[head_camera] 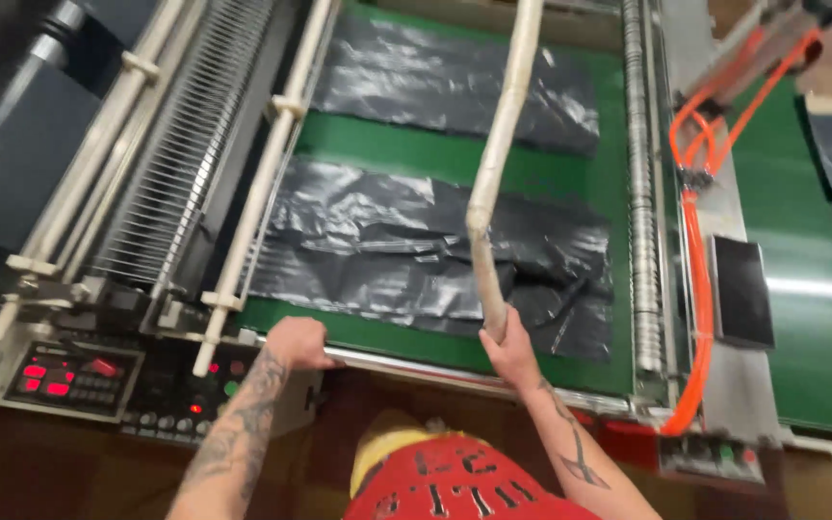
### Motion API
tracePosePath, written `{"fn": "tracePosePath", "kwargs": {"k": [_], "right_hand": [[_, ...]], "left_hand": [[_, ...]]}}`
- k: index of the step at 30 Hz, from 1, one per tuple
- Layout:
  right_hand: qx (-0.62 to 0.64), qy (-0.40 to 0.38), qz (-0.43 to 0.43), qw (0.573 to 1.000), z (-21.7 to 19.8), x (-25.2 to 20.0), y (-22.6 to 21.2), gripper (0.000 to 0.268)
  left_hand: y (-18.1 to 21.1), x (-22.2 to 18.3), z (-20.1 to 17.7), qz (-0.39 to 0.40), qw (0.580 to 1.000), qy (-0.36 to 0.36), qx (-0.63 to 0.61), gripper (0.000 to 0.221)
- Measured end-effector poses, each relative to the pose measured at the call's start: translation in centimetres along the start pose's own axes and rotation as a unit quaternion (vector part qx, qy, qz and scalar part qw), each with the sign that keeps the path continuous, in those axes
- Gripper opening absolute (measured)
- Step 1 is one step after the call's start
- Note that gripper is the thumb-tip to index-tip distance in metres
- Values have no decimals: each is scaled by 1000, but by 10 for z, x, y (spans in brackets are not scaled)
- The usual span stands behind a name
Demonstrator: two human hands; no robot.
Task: Guiding and flattening plastic bags on a conveyor belt using a tube as they exit the machine
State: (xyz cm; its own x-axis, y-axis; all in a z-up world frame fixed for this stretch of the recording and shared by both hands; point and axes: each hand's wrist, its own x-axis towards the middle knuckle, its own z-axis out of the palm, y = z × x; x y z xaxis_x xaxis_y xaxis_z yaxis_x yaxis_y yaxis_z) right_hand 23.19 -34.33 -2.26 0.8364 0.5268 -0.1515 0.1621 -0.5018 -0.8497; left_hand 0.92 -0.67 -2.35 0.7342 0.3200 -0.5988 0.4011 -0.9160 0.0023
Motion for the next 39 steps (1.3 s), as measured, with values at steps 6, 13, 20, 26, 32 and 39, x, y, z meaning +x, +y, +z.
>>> {"fn": "tracePosePath", "kwargs": {"k": [6,13,20,26,32,39], "right_hand": [[29,-69,-70,995,50,39,-54,69],[228,-155,-94,957,119,68,-97,50],[293,-141,-66,943,168,79,-120,54],[187,66,36,979,137,114,20,60],[112,238,170,950,10,97,152,52],[460,134,187,858,-35,58,109,45]], "left_hand": [[-2,-9,-4,-5,999,37,-37,79],[-6,-10,-6,0,996,53,-78,70],[-9,-12,-3,11,996,65,-60,70],[-13,4,19,32,998,39,-21,76],[0,-15,-19,15,999,1,-32,71],[3,-13,-24,0,999,-33,-15,70]]}}
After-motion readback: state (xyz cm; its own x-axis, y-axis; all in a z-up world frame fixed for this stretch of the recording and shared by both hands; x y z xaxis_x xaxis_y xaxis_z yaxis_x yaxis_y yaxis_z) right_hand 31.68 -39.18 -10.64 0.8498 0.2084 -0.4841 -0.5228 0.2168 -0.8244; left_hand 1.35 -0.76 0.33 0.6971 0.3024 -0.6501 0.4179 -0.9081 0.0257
